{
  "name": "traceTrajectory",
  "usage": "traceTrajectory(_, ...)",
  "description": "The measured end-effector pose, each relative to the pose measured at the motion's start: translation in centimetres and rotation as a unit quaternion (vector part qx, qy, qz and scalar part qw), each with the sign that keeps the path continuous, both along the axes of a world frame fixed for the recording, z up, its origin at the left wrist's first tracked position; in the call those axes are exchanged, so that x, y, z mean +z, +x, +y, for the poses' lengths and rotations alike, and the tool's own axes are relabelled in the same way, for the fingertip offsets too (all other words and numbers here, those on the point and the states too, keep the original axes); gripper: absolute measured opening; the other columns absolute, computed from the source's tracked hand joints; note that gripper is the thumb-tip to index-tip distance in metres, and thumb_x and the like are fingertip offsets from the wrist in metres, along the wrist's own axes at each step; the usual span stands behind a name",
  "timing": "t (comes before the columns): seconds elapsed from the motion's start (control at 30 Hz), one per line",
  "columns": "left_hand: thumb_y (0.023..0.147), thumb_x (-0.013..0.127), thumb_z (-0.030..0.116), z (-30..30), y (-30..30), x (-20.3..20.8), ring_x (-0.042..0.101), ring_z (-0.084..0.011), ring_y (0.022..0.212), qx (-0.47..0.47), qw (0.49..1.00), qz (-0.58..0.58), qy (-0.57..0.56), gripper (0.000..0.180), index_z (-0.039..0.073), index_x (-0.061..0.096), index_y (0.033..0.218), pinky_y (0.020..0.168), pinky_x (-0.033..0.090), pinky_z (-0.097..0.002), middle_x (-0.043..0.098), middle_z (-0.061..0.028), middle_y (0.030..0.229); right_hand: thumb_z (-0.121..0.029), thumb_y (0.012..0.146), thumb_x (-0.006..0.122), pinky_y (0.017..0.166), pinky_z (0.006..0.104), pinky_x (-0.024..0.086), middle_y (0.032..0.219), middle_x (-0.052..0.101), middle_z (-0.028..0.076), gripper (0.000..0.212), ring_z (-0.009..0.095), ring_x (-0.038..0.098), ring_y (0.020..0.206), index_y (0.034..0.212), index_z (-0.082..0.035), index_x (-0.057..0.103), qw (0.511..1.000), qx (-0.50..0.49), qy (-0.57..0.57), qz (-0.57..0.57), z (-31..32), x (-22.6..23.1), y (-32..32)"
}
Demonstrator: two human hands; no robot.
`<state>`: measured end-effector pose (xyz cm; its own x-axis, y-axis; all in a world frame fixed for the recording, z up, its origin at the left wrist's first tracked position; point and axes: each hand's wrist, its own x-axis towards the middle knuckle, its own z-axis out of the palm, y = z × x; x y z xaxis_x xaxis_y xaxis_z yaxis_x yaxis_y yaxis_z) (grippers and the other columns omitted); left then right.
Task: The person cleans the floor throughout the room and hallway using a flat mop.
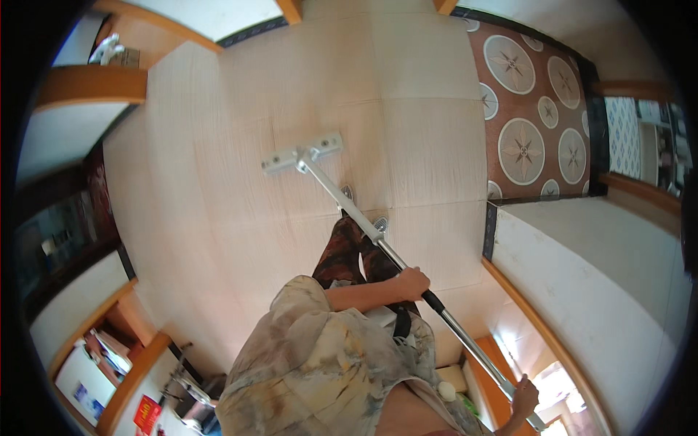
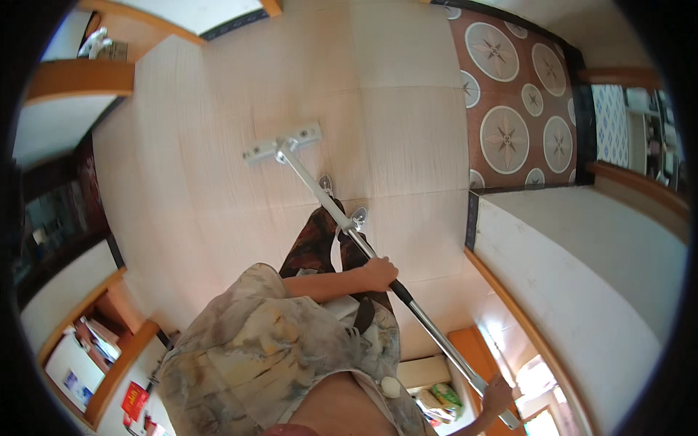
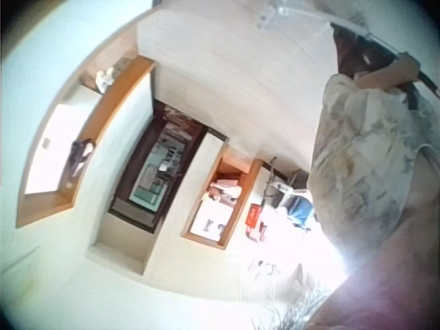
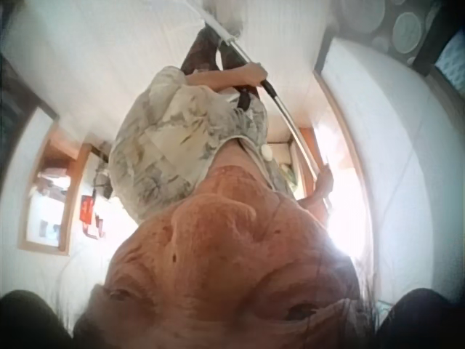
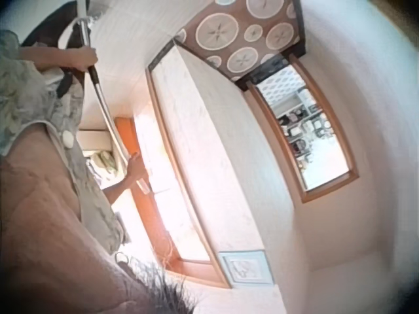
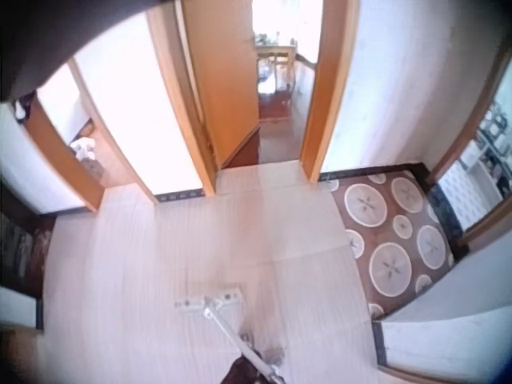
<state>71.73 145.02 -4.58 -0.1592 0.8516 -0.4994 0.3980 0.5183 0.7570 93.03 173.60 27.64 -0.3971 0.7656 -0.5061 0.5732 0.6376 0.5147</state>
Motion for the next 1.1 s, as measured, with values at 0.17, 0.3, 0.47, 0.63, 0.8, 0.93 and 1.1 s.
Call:
traceTrajectory(0.17, 0.069, 0.064, 0.014, -7.0, -8.1, -2.3, 0.058, -0.0311, 0.095, 0.119, 0.99, 0.07, -0.042, 0.018, 0.005, 0.065, 0.084, 0.072, 0.052, -0.0434, 0.063, -0.0127, 0.089, -0.045, 0.092, 0.033, 0.071, 0.0494, 0.046, 0.08, 0.066, 0.017, 0.054, 0.039, 0.062, 0.077, 0.08, -0.006, 0.069, 0.995, -0.027, -0.06, 0.07, -3.5, -6.5, -8.5)
traceTrajectory(0.3, 0.071, 0.064, 0.013, -16.0, -18.1, -7.2, 0.059, -0.0274, 0.093, 0.236, 0.948, 0.188, -0.098, 0.014, 0.007, 0.064, 0.084, 0.069, 0.051, -0.0448, 0.062, -0.0084, 0.086, -0.043, 0.092, 0.033, 0.069, 0.0512, 0.043, 0.081, 0.063, 0.022, 0.052, 0.041, 0.059, 0.077, 0.082, -0.003, 0.063, 0.983, 0.092, -0.134, 0.091, -11.7, -12.1, -19.7)
traceTrajectory(0.47, 0.07, 0.068, 0.015, -26.4, -28.1, -11.3, 0.057, -0.0266, 0.096, 0.27, 0.924, 0.224, -0.155, 0.017, 0.011, 0.064, 0.085, 0.074, 0.052, -0.0387, 0.061, -0.0063, 0.09, -0.045, 0.094, 0.034, 0.067, 0.04, 0.047, 0.07, 0.063, 0.018, 0.051, 0.03, 0.064, 0.068, 0.093, -0.003, 0.063, 0.952, 0.091, -0.281, 0.084, -23.0, -14.7, -30.5)
traceTrajectory(0.63, 0.067, 0.07, 0.014, -26.8, -28.6, -12.3, 0.058, -0.027, 0.096, 0.242, 0.937, 0.2, -0.154, 0.019, 0.01, 0.065, 0.085, 0.074, 0.052, -0.0383, 0.063, -0.0076, 0.09, -0.044, 0.094, 0.036, 0.063, 0.0413, 0.047, 0.067, 0.061, 0.019, 0.05, 0.036, 0.063, 0.067, 0.087, -0.001, 0.062, 0.947, 0.086, -0.294, 0.096, -24.4, -13.2, -32.7)
traceTrajectory(0.8, 0.068, 0.068, 0.014, -19.3, -21.2, -9.9, 0.058, -0.0269, 0.096, 0.3, 0.926, 0.188, -0.129, 0.013, 0.009, 0.07, 0.08, 0.073, 0.053, -0.0374, 0.066, -0.0084, 0.089, -0.043, 0.095, 0.033, 0.061, 0.0408, 0.049, 0.064, 0.062, 0.019, 0.054, 0.032, 0.065, 0.061, 0.082, 0.0, 0.063, 0.964, 0.112, -0.234, 0.061, -16.8, -11.0, -29.0)
traceTrajectory(0.93, 0.064, 0.07, 0.014, -11.9, -13.5, -9.2, 0.058, -0.0292, 0.094, 0.34, 0.927, 0.133, -0.089, 0.014, 0.006, 0.068, 0.076, 0.07, 0.054, -0.0397, 0.064, -0.0106, 0.087, -0.045, 0.095, 0.029, 0.062, 0.0425, 0.05, 0.061, 0.062, 0.018, 0.06, 0.033, 0.065, 0.061, 0.077, -0.001, 0.064, 0.974, 0.13, -0.188, -0.013, -10.2, -8.4, -25.4)
traceTrajectory(1.1, 0.06, 0.071, 0.016, -1.4, -5.3, -6.6, 0.059, -0.0299, 0.091, 0.355, 0.926, 0.116, -0.051, 0.016, 0.006, 0.068, 0.072, 0.069, 0.053, -0.0407, 0.065, -0.0115, 0.08, -0.046, 0.096, 0.025, 0.06, 0.0444, 0.051, 0.062, 0.063, 0.018, 0.062, 0.035, 0.064, 0.061, 0.076, -0.003, 0.066, 0.971, 0.183, -0.13, -0.082, 2.5, -5.8, -20.9)
